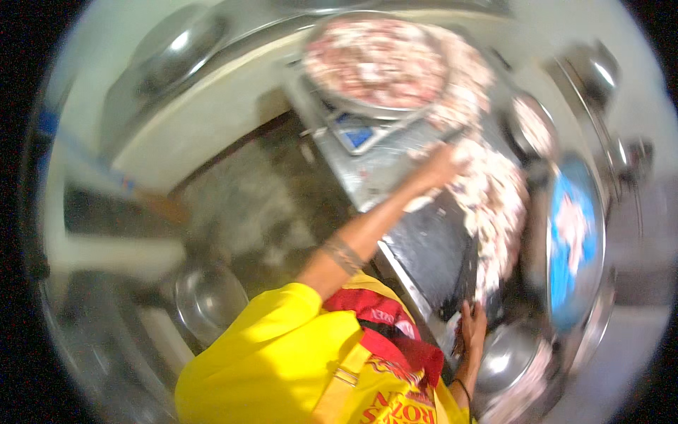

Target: The person repeatedly cuts pieces of raw meat on a cutting board using a knife and places the cut pieces into a metal bowl. The person continues this process throughout the clip.

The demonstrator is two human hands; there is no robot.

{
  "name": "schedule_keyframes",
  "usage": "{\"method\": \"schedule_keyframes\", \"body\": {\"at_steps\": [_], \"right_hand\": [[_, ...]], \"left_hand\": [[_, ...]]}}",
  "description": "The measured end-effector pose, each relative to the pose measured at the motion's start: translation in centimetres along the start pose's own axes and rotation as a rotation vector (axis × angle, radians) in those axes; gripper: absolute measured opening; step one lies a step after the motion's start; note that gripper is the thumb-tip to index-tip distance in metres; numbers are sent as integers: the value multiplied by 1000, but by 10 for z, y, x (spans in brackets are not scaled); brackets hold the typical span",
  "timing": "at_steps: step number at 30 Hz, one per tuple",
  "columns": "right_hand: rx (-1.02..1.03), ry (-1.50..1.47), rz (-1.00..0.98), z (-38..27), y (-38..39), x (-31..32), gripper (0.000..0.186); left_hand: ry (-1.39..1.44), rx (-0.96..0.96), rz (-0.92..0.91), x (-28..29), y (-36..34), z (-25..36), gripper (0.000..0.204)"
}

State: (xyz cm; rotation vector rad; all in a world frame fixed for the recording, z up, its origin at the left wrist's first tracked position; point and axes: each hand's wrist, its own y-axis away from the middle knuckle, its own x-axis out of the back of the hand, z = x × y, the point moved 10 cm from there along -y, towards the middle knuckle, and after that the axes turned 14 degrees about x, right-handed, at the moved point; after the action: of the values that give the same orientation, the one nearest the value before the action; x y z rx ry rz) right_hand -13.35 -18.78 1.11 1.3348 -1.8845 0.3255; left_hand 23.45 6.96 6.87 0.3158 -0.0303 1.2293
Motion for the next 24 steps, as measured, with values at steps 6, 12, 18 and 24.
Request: {"method": "schedule_keyframes", "body": {"at_steps": [6, 12, 18, 24], "right_hand": [[-199, -266, 100, 26, 34, -3, 36], [-213, -421, 224, 37, 60, -7, 46], [-354, -680, 338, 58, 115, -30, 38], [-351, -718, 387, 48, 123, -61, 41]], "left_hand": [[235, -166, -536, -77, 23, 86, 31], [-411, -648, -778, -161, 84, 104, 37], [-756, -468, -756, -151, 77, -36, 43], [-695, -204, -532, -165, 41, -77, 34]]}}
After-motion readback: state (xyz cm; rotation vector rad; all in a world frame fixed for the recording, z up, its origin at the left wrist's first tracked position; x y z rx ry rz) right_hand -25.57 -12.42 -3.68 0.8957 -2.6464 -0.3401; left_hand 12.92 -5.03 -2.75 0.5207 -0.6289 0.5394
